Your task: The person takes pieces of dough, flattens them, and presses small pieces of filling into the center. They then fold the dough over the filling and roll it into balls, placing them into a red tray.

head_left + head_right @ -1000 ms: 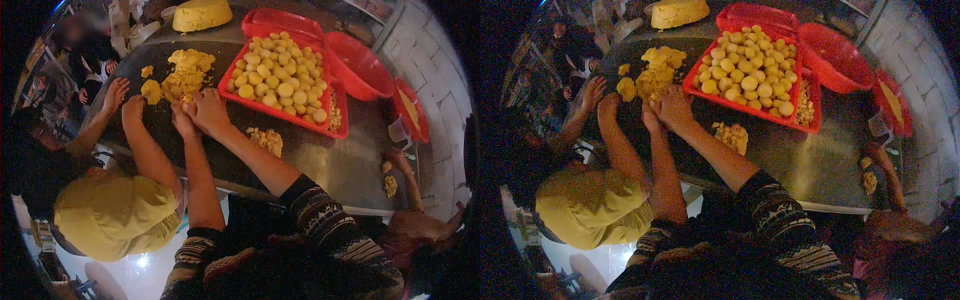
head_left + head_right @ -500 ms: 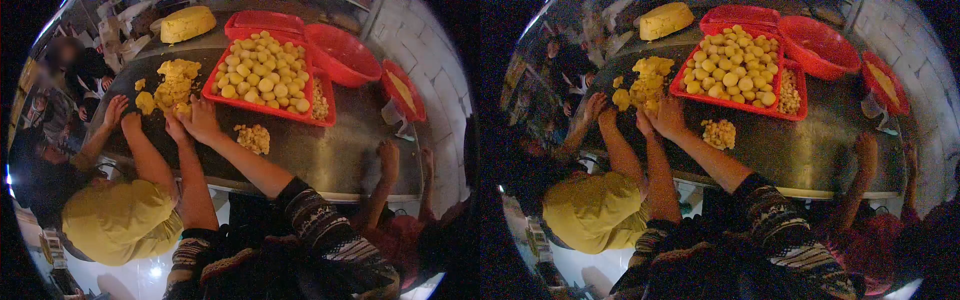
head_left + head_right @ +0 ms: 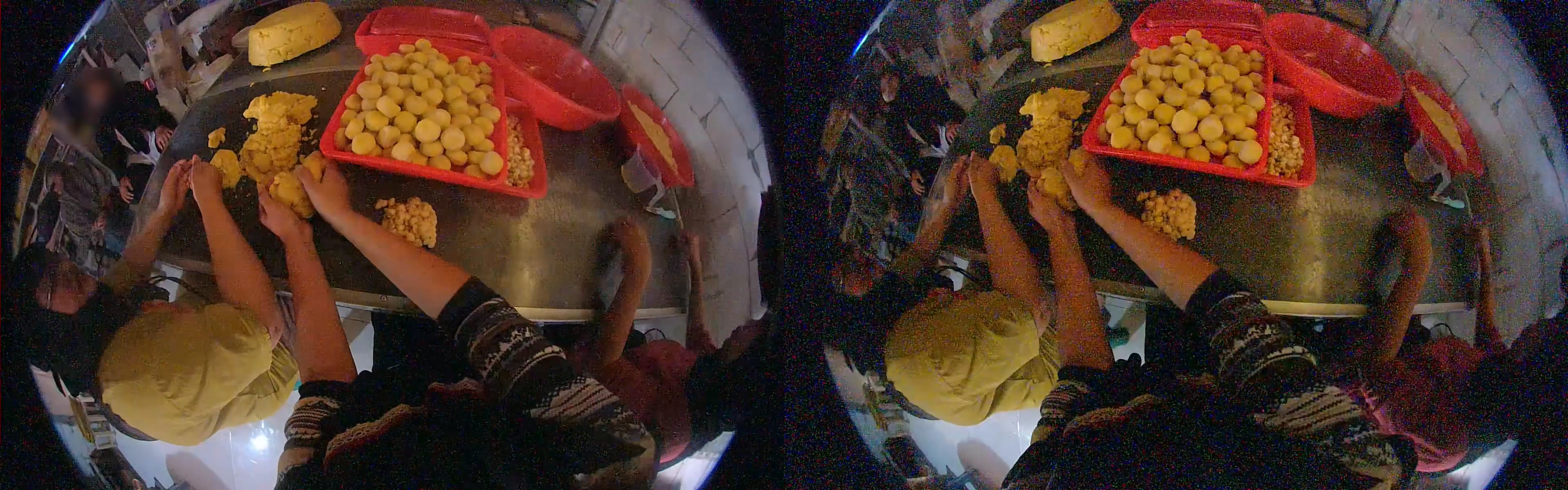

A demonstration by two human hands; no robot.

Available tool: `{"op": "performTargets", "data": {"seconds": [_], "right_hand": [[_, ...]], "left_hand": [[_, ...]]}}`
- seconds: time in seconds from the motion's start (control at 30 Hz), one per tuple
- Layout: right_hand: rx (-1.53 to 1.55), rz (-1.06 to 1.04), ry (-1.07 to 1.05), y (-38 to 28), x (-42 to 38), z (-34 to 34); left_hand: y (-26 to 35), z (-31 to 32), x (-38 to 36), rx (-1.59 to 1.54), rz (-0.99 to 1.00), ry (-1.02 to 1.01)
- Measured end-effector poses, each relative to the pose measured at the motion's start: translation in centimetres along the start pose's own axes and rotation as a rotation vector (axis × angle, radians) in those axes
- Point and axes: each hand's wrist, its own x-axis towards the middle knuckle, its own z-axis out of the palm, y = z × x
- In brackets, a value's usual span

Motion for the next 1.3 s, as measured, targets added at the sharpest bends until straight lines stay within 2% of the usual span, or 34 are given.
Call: {"op": "performTargets", "data": {"seconds": [0.03,0.07,0.13,0.2,0.27,0.33,0.37,0.4,0.47,0.5,0.53,0.6,0.63,0.7,0.8,0.9,0.93,1.0,1.07,1.13,1.27,1.3], "right_hand": [[0.038,0.066,-0.02,0.1,0.2,0.2],[0.077,0.135,-0.037,0.3,0.2,0.3],[0.154,0.126,-0.021,0.7,-0.5,0.9],[0.222,0.113,-0.008,0.0,-1.4,0.3],[0.439,0.061,-0.029,-1.0,-2.3,0.1],[0.393,0.043,-0.028,-0.7,-2.8,0.0],[0.478,0.071,-0.087,-1.4,-3.4,-0.7],[0.562,0.095,-0.142,-2.5,-4.1,-1.7],[0.525,0.091,-0.128,-4.6,-6.0,-4.7],[0.596,0.017,-0.099,-5.2,-7.0,-5.9],[0.666,-0.06,-0.075,-5.7,-7.8,-7.1],[0.62,-0.023,-0.016,-6.0,-9.4,-10.0],[0.583,-0.057,0.107,-6.0,-10.1,-11.6],[0.613,-0.074,0.276,-6.6,-11.8,-15.5],[0.65,-0.065,0.441,-6.7,-14.0,-21.6],[0.554,-0.004,0.612,-3.9,-15.1,-26.9],[0.519,-0.008,0.648,-3.8,-15.4,-28.3],[0.511,0.041,0.69,-3.5,-15.4,-30.1],[0.504,0.094,0.733,-2.7,-15.1,-32.0],[0.528,0.184,0.622,-0.9,-14.9,-33.8],[0.357,0.156,0.644,-0.3,-15.7,-34.8],[-0.337,-0.061,0.562,-0.6,-15.8,-35.1]], "left_hand": [[0.8,0.5,-0.7,0.113,0.114,-0.013],[1.6,0.9,-1.5,0.117,0.11,-0.023],[3.5,2.0,-3.4,0.141,0.031,0.143],[4.2,1.7,-4.1,0.129,0.077,0.104],[4.9,1.3,-4.6,0.124,0.124,0.076],[5.9,1.4,-5.4,0.008,0.173,0.128],[7.0,1.6,-6.9,0.26,0.282,0.144],[7.2,1.2,-7.4,0.26,0.27,0.124],[7.2,0.5,-7.9,0.264,0.317,0.029],[8.0,1.1,-9.4,-0.082,0.149,-0.074],[8.6,2.0,-10.8,-0.084,0.134,-0.086],[11.1,4.8,-15.2,-0.018,0.032,-0.069],[10.6,5.4,-16.5,-0.022,0.026,-0.073],[9.0,6.5,-18.5,-0.287,-0.3,-0.275],[5.8,8.6,-23.5,-0.272,-0.429,-0.427],[2.7,11.3,-28.1,-0.27,-0.72,-0.514],[1.6,11.8,-29.3,-0.22,-0.756,-0.632],[-1.6,13.2,-30.9,-0.174,-0.798,-0.643],[-3.6,14.6,-31.8,-0.18,-1.006,-0.585],[-5.3,15.3,-31.7,-0.104,-0.942,-0.643],[-5.1,15.6,-30.7,0.071,-0.792,-0.809],[-5.4,15.5,-30.3,0.071,-0.792,-0.812]]}}
